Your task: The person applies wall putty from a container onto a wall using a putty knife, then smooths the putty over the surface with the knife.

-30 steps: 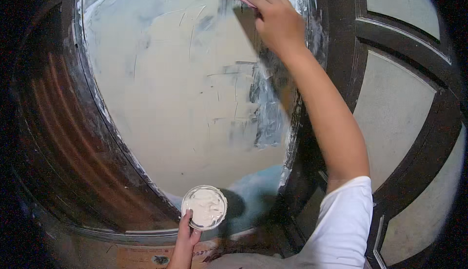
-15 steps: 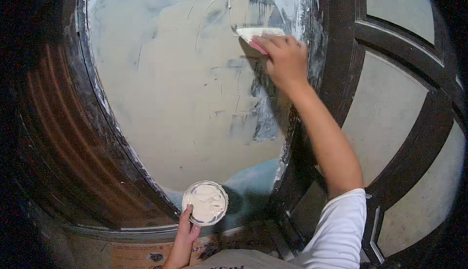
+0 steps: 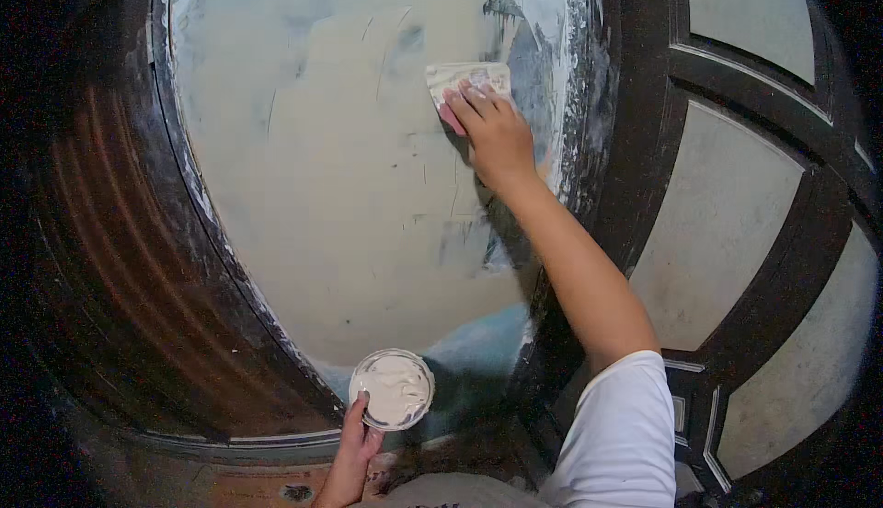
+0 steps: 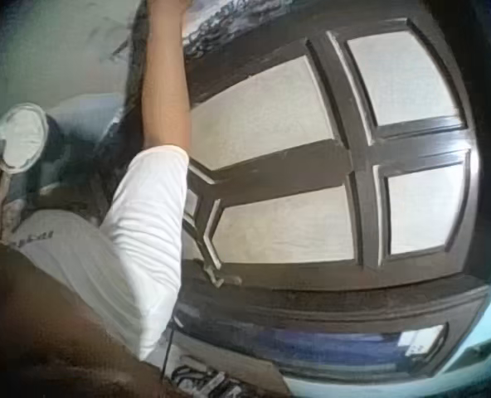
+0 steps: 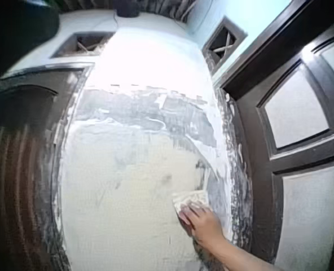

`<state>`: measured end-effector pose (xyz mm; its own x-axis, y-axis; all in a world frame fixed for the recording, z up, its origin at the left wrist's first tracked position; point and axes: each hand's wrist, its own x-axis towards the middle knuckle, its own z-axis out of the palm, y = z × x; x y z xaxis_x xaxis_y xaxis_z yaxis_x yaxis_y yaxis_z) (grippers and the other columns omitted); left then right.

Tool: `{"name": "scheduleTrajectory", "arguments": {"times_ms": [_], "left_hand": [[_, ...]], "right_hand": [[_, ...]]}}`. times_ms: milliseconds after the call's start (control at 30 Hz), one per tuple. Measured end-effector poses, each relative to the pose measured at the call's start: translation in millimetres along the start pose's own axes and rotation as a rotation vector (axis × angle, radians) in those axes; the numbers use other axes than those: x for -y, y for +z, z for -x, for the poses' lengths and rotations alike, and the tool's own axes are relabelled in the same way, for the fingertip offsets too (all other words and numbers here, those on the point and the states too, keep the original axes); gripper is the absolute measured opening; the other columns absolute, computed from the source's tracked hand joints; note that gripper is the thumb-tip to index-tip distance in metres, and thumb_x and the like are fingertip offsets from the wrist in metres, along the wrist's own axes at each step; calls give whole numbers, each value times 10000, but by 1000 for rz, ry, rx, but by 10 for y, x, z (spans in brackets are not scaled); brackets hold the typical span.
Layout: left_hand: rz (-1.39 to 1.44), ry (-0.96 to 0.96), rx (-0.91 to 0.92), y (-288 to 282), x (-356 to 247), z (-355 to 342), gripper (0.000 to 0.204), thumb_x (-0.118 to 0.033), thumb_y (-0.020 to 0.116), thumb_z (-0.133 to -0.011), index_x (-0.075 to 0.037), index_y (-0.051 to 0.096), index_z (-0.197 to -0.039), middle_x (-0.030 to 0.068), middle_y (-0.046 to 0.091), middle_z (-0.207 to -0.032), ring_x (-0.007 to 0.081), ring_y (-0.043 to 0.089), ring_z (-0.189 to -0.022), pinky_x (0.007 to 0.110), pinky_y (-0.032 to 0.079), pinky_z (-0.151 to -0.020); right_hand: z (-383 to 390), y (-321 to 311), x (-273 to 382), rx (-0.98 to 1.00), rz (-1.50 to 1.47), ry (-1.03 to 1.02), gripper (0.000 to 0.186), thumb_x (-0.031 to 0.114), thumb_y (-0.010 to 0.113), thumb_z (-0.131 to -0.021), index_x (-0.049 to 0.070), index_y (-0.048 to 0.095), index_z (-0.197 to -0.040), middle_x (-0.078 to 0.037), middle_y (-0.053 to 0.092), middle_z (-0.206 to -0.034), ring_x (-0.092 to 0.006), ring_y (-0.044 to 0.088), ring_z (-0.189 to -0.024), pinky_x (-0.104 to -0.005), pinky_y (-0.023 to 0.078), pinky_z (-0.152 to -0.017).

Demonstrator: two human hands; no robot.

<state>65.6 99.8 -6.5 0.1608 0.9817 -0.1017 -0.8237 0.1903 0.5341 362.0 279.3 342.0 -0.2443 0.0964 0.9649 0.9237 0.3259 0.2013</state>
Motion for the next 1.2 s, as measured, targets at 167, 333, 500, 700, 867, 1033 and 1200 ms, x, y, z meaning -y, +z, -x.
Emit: {"name": "scheduleTrajectory", "arguments": {"times_ms": [167, 333, 500, 700, 867, 1033, 1200], "left_hand": [[-50, 26, 23, 129, -54, -4, 485, -236, 535, -967, 17, 393, -1356, 173, 536, -1318, 291, 555, -1189, 432, 479, -997], [-111, -18, -40, 95, -73, 5, 477, -231, 552, -960, 8, 404, -1346, 159, 550, -1293, 270, 574, -1158, 400, 494, -977], [-123, -18, -34, 56, -92, 77, 435, -175, 552, -961, -29, 404, -1344, 138, 559, -1275, 244, 590, -1130, 385, 512, -940], [-195, 36, -284, 7, -101, 173, 417, -182, 554, -961, -32, 431, -1330, 122, 593, -1211, 206, 618, -1061, 305, 554, -820], [-87, 60, -125, -24, -133, 25, 407, -161, 572, -952, -28, 436, -1311, 136, 594, -1205, 237, 619, -1073, 373, 549, -893], [-93, -11, -43, 72, -171, -35, 414, -189, 555, -964, -18, 421, -1317, 144, 577, -1241, 251, 587, -1133, 398, 522, -937], [-120, 56, -14, 35, -146, 27, 443, -189, 547, -962, 26, 411, -1325, 170, 566, -1258, 275, 596, -1125, 412, 504, -965]], "right_hand": [[216, -332, -94, 189, -86, -162, 476, -6, 581, -733, 162, 626, -1176, -66, 631, -1204, -303, 577, -1119, -425, 458, -919], [-664, -682, -125, 0, -31, -95, 402, 40, 554, -769, 173, 645, -1138, -91, 661, -1108, -307, 613, -1015, -416, 500, -848], [-1627, -506, 126, -146, -195, -33, 364, 83, 491, -810, 58, 641, -1140, -175, 632, -1161, -363, 576, -1079, -412, 454, -942], [-726, 203, 366, -236, -11, -91, 291, 192, 581, -854, 177, 643, -1138, -78, 634, -1174, -313, 606, -1038, -410, 516, -805], [577, 165, 553, 43, -42, -118, 323, 175, 607, -832, 177, 632, -1154, -70, 631, -1194, -281, 603, -1067, -382, 517, -788], [1228, -160, 705, 296, -116, -119, 317, 191, 615, -823, 182, 635, -1140, -46, 637, -1178, -251, 602, -1057, -404, 454, -860], [208, -588, 469, 97, -209, -193, 223, 136, 617, -823, 137, 666, -1041, -64, 689, -1014, -277, 642, -931, -406, 484, -770]]}}
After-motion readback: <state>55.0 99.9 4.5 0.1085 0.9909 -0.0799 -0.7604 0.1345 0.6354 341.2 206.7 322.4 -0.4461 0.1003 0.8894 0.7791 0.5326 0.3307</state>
